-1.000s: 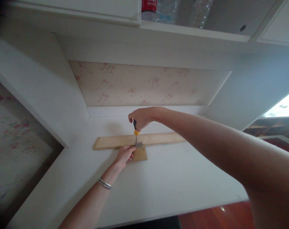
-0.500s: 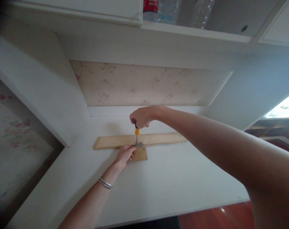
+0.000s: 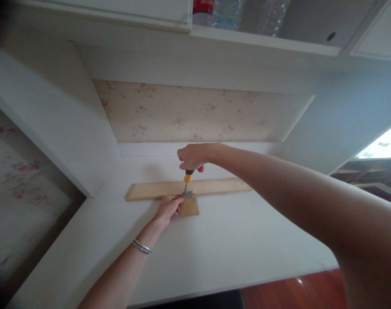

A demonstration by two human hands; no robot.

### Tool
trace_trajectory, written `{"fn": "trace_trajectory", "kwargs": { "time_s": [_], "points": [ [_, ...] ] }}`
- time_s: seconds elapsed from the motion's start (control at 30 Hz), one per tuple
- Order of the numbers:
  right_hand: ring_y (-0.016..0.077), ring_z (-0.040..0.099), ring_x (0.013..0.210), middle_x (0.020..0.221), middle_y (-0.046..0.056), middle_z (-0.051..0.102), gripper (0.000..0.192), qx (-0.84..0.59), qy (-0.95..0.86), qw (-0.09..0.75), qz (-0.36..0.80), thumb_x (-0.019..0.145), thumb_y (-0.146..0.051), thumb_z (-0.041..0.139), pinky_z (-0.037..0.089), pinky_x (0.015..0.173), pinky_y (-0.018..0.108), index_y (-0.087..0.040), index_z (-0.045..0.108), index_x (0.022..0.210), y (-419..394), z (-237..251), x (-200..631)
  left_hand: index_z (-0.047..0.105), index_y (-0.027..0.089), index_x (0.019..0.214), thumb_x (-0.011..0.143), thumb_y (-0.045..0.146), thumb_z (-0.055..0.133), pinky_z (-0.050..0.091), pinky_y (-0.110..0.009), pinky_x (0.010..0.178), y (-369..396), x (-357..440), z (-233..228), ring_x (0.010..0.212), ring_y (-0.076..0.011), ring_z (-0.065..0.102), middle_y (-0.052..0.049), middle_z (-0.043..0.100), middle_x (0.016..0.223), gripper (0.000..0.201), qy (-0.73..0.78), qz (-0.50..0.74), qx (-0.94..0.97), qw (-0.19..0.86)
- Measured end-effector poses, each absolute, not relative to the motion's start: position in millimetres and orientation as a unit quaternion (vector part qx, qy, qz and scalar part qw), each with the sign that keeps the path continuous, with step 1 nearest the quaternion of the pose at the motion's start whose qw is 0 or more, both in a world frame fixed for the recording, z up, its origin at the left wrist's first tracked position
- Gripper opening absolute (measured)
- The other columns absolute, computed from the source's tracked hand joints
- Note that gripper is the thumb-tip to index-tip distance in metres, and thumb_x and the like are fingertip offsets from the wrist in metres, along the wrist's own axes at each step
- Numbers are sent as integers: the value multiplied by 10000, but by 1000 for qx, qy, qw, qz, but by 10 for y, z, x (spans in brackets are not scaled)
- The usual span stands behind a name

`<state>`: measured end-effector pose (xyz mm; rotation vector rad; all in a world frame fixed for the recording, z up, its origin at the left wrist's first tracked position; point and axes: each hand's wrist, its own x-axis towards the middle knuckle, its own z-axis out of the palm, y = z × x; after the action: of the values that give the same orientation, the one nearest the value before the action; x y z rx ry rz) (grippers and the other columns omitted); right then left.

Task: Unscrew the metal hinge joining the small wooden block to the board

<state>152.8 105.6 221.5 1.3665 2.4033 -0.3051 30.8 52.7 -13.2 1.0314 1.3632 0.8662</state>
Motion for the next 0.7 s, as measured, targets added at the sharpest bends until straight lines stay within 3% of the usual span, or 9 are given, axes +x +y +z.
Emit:
{"fn": "trace_trajectory", "kwargs": {
  "time_s": [0.13, 0.23, 0.3, 0.37, 0.5, 0.6, 0.7],
  "points": [
    [220, 642, 837, 1111, 117, 638, 630, 420, 893, 137, -84, 676, -411, 683, 433, 642, 284, -188, 485, 1231, 1049, 2250, 1514, 567, 138, 609, 706, 252, 598, 239, -193, 379, 530, 304, -153, 381, -67, 417, 40, 467, 431, 153, 573, 378, 437, 581],
    [206, 649, 680, 878, 100, 688, 620, 482, 848, 188, -117, 774, -581, 541, 434, 625, 311, -144, 505, 1212, 1016, 2316, 1475, 567, 137, 612, 703, 247, 602, 236, -193, 380, 529, 303, -159, 385, -67, 420, 40, 468, 440, 147, 568, 383, 433, 585],
    [189, 638, 601, 738, 76, 682, 536, 500, 827, 219, -132, 846, -558, 445, 432, 625, 318, -132, 551, 1154, 998, 2346, 1459, 555, 139, 597, 708, 239, 588, 241, -196, 379, 530, 305, -158, 381, -67, 416, 37, 469, 438, 153, 571, 382, 437, 581],
    [172, 641, 617, 805, 69, 692, 464, 480, 837, 215, -149, 828, -451, 530, 437, 628, 302, -161, 536, 1191, 988, 2357, 1456, 541, 143, 586, 711, 231, 578, 241, -197, 378, 532, 305, -158, 373, -66, 405, 38, 464, 429, 158, 574, 377, 439, 580],
    [166, 642, 649, 1023, 83, 666, 738, 471, 842, 187, -184, 718, -396, 672, 455, 591, 284, -224, 368, 1368, 978, 2348, 1457, 540, 143, 592, 709, 233, 586, 230, -195, 378, 538, 302, -161, 376, -64, 403, 44, 459, 435, 154, 568, 378, 440, 584],
    [164, 636, 597, 937, 86, 677, 592, 490, 835, 194, -161, 818, -426, 548, 455, 609, 308, -185, 410, 1341, 970, 2352, 1439, 548, 141, 589, 711, 246, 596, 234, -197, 379, 536, 299, -153, 385, -64, 412, 44, 460, 446, 168, 570, 377, 443, 581],
    [154, 638, 621, 1050, 102, 657, 540, 463, 850, 209, -141, 782, -317, 603, 451, 625, 296, -206, 473, 1293, 962, 2365, 1418, 559, 138, 593, 707, 250, 610, 236, -197, 379, 527, 300, -131, 388, -65, 415, 43, 464, 451, 168, 574, 372, 435, 585]
  ]
}}
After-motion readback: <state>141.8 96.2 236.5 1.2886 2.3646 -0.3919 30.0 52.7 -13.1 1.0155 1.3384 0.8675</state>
